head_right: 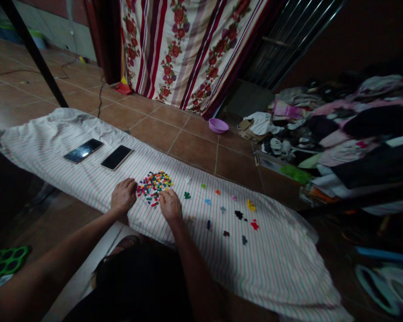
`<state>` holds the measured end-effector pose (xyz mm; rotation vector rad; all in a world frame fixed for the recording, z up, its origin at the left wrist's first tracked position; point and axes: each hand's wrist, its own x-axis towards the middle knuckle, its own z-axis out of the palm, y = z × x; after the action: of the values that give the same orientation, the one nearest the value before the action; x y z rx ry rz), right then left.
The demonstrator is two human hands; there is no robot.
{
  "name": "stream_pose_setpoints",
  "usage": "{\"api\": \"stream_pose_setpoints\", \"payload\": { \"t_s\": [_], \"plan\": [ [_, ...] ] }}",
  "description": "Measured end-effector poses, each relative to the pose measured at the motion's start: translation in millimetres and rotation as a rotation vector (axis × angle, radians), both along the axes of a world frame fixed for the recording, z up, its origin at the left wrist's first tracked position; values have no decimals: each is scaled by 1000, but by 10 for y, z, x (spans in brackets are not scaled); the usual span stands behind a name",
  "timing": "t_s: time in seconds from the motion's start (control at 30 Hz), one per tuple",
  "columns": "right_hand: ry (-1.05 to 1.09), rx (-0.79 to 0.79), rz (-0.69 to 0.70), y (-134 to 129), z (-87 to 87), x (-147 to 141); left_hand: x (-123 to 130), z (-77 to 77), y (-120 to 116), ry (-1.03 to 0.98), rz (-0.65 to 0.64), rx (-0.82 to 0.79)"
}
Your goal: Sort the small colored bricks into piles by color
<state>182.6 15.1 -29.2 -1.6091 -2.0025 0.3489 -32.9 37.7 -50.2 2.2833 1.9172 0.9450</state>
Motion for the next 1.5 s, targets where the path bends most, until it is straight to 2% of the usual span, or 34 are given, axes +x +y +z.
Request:
{"api": "stream_pose_setpoints", "payload": {
  "t_s": [0.2,0.43,0.83,1.2,1.5],
  "plan": [
    [-80,-15,93,104,43,-444,1,10,-14,20,20,26],
    [-146,-70,111,230,113,-700,0,-4,-17,34,26,27],
    [-201,-96,72,378,140,-818,0,-2,-10,25,25,4],
    [-294,-210,38,478,213,-906,11,-7,-3,39,38,3],
    [-138,-23,65,433,71,-854,-8,-6,-6,43,26,7]
  ]
}}
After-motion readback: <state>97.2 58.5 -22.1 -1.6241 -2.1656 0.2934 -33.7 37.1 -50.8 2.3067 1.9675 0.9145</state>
